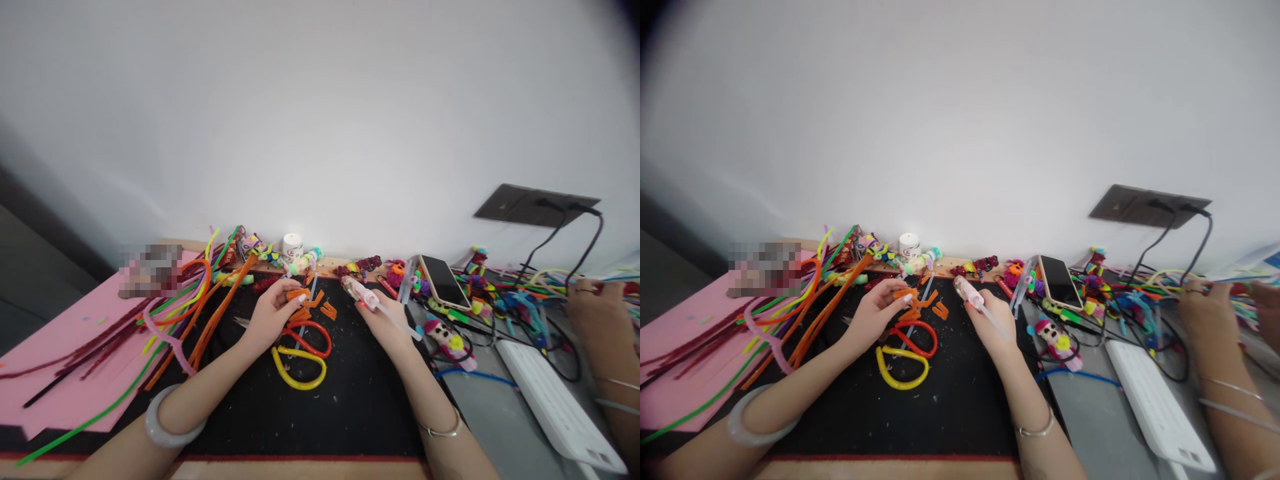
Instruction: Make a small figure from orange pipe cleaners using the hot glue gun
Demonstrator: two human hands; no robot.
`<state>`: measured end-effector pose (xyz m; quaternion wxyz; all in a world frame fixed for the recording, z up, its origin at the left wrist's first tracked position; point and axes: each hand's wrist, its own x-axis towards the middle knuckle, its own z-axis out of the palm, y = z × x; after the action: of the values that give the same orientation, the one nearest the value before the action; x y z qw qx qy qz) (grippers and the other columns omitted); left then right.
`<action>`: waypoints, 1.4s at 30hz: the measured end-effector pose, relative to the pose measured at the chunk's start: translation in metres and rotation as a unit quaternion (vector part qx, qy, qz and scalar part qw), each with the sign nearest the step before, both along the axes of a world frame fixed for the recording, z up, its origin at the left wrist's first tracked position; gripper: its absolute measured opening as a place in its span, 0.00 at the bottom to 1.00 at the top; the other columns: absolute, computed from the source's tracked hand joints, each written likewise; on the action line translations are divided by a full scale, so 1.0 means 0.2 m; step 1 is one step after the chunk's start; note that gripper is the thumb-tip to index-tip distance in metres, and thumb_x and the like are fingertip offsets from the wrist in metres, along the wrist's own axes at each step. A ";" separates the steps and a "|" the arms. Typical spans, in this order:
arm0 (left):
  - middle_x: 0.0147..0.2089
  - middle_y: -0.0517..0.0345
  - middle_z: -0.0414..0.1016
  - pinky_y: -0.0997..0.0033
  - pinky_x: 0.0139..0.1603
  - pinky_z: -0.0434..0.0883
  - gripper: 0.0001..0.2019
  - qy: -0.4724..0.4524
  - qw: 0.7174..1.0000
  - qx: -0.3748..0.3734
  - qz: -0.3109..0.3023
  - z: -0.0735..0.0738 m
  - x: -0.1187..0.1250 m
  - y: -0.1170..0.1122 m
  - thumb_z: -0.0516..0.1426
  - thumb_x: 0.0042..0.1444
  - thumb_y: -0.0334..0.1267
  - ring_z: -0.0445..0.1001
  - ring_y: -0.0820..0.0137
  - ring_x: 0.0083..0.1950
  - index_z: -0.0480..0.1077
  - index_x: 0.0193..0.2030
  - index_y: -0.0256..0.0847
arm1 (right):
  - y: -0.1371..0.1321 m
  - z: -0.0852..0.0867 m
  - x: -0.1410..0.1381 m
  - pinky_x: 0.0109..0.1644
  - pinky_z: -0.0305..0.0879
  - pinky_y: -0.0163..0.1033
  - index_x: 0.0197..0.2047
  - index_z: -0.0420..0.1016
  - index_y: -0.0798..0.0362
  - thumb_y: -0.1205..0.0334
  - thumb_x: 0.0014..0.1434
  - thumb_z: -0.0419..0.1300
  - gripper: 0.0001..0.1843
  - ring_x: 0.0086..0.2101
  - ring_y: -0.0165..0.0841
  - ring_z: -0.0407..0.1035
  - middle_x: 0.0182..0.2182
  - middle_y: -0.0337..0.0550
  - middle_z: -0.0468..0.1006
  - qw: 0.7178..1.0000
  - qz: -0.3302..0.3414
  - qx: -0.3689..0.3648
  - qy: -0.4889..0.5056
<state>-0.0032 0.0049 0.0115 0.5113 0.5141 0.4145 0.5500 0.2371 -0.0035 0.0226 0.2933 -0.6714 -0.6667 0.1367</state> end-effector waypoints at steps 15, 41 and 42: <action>0.36 0.59 0.75 0.71 0.42 0.73 0.09 0.013 1.000 -0.002 -0.013 -0.01 0.00 0.00 0.62 0.50 0.37 0.76 0.69 0.40 0.69 0.37 0.40 | 0.00 0.00 0.00 0.36 0.55 0.35 0.46 0.71 0.47 0.64 0.48 0.61 0.20 0.41 0.38 0.72 0.42 0.41 0.78 0.989 0.037 -0.047 -0.134; 0.35 0.56 0.76 0.69 0.42 0.73 0.09 0.072 0.997 0.018 -0.019 -0.01 0.00 -0.01 0.63 0.47 0.37 0.76 0.67 0.38 0.70 0.35 0.37 | 0.02 -0.03 0.00 0.38 0.59 0.35 0.45 0.73 0.49 0.63 0.49 0.61 0.18 0.40 0.38 0.72 0.40 0.43 0.79 0.992 0.052 -0.047 -0.103; 0.35 0.56 0.75 0.69 0.41 0.73 0.09 0.072 0.997 0.017 -0.018 -0.01 0.00 -0.01 0.63 0.47 0.37 0.76 0.68 0.38 0.70 0.34 0.37 | 0.02 -0.03 0.00 0.38 0.59 0.35 0.45 0.73 0.49 0.63 0.49 0.61 0.18 0.40 0.38 0.72 0.40 0.43 0.79 0.992 0.051 -0.047 -0.104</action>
<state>-0.0025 0.0037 0.0105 0.4811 0.5687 0.4312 0.5091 0.2373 0.0000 0.0175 0.1829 -0.6599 -0.7200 0.1125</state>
